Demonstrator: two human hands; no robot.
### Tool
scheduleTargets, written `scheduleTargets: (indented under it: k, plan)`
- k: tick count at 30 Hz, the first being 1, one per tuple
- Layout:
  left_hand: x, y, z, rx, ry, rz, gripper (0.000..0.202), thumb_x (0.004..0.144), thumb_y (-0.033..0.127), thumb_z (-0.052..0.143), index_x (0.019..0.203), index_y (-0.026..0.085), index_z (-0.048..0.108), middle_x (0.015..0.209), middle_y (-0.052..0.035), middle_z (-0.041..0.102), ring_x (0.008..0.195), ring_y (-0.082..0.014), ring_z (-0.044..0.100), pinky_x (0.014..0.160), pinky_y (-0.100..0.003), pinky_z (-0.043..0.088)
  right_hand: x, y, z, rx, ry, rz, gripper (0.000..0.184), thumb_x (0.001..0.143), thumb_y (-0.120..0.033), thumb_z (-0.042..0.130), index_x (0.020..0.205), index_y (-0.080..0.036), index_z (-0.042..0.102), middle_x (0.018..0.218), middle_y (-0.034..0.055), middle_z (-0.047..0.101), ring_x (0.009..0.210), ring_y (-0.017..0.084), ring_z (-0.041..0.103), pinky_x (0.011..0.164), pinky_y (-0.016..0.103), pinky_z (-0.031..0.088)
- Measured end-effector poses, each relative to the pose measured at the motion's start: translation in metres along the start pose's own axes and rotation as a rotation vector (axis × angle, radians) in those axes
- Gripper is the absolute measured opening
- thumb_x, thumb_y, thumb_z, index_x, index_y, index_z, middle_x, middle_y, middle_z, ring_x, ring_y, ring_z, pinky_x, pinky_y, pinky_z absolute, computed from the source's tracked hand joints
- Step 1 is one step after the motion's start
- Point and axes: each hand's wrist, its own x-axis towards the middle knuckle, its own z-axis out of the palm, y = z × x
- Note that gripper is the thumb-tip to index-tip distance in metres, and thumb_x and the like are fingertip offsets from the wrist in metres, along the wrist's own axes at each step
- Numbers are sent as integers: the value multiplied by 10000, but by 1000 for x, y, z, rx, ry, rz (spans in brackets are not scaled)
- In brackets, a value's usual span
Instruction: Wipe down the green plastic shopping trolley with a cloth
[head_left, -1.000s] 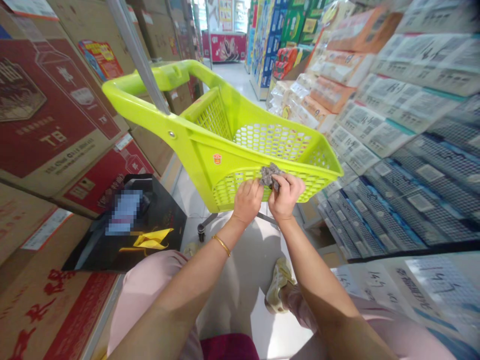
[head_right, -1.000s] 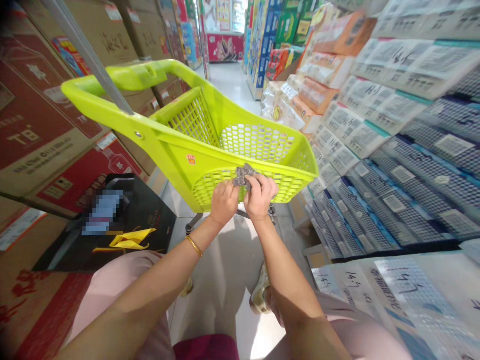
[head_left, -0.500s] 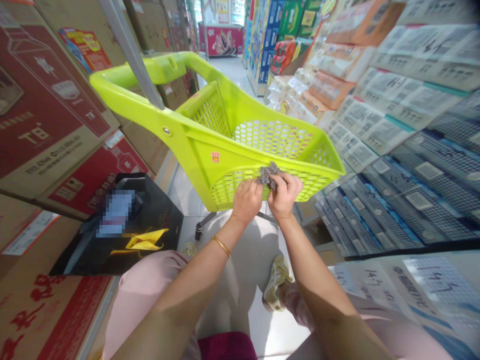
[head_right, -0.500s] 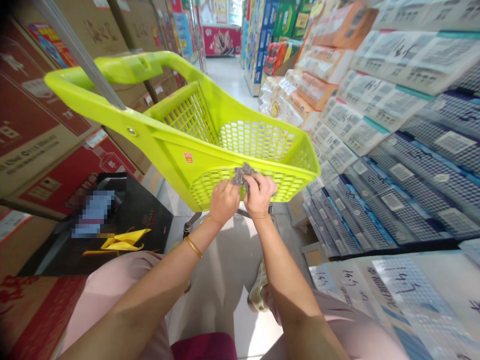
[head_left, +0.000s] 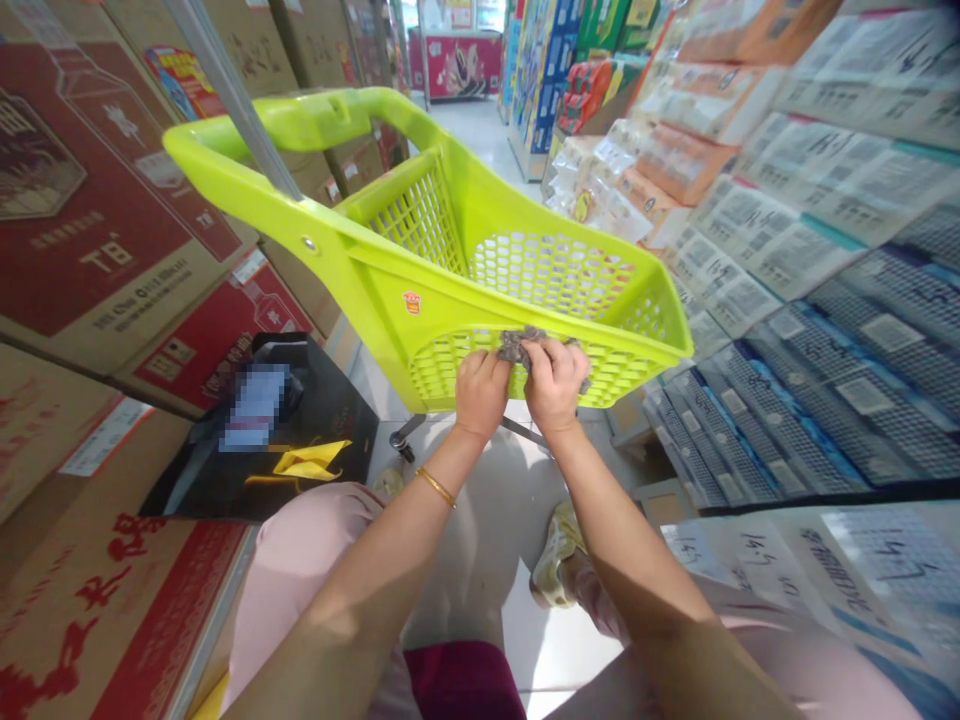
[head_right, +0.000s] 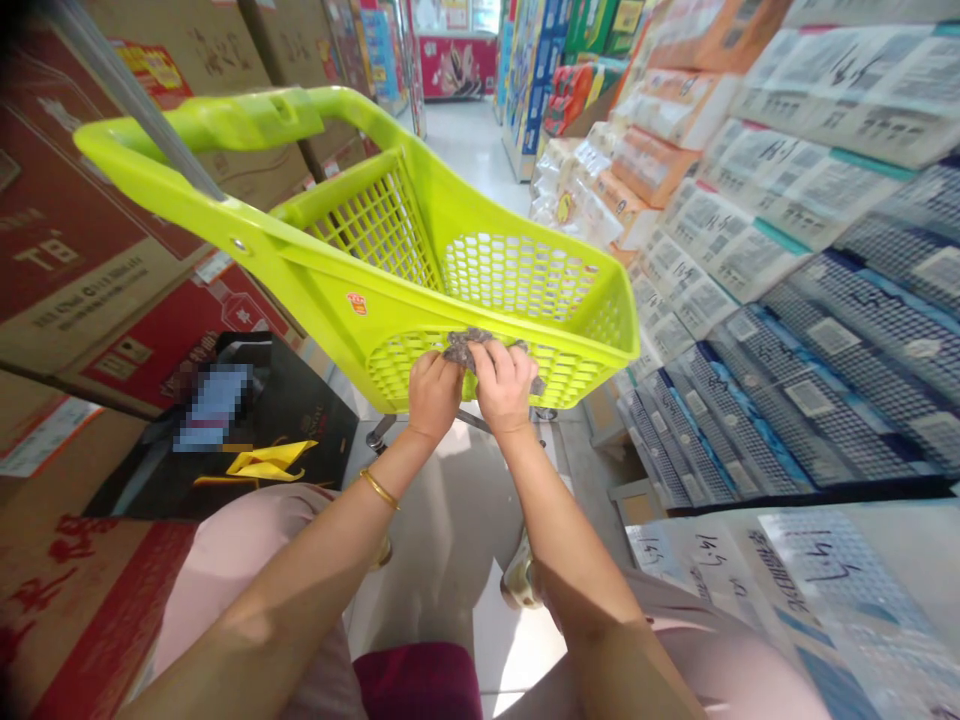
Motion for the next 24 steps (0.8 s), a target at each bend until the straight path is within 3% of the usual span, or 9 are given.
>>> scheduleTargets:
  k: [3,5,8,12,15,20,24]
  plan:
    - [1,-6,-1,-4,-8,6,224,923,188,455,771,175,620,813,-86,670,809,-230,544,715,-349,405,-19,-2,11,16,-22,-1,278,905,-176,442,1025,-255,680,999,77,625,953,175,467,863,319,366]
    - [1,-10,-1,-27,-7,6,194,921,172,457,851,168,638,906,-85,690,847,-225,552,746,-347,418,-32,-2,16,10,-48,-6,282,907,-162,429,988,-247,685,964,76,626,933,173,472,839,316,359]
    - [0,-17,-3,-49,-6,4,194,924,168,456,969,166,644,991,-70,699,876,-217,562,776,-341,431,-50,-1,18,16,-176,-55,290,909,-156,423,992,-259,681,952,63,637,909,169,479,804,313,335]
    - [0,-25,-9,-41,-15,-27,205,931,192,452,941,162,655,959,-64,707,848,-210,567,772,-336,446,-63,-5,12,55,-309,-137,270,905,-163,456,1045,-258,666,983,56,655,922,170,471,797,313,307]
    - [-3,-31,-13,-65,-1,-56,213,933,186,443,933,160,655,960,-66,705,856,-203,570,787,-336,457,-53,-13,7,64,-284,-120,280,909,-163,451,1059,-263,666,990,56,651,922,166,475,802,313,303]
    - [-9,-34,-18,-124,28,-89,233,928,152,415,939,162,648,959,-77,696,886,-202,567,815,-344,472,-9,-27,0,47,-62,-23,277,921,-213,446,1058,-297,671,1005,50,638,977,171,485,858,314,317]
    - [-12,-34,-19,-135,33,-110,227,929,174,429,846,173,641,860,-71,684,845,-200,562,790,-333,474,8,-34,1,46,-72,53,288,933,-252,421,1086,-294,660,1022,61,625,982,183,488,859,328,316]
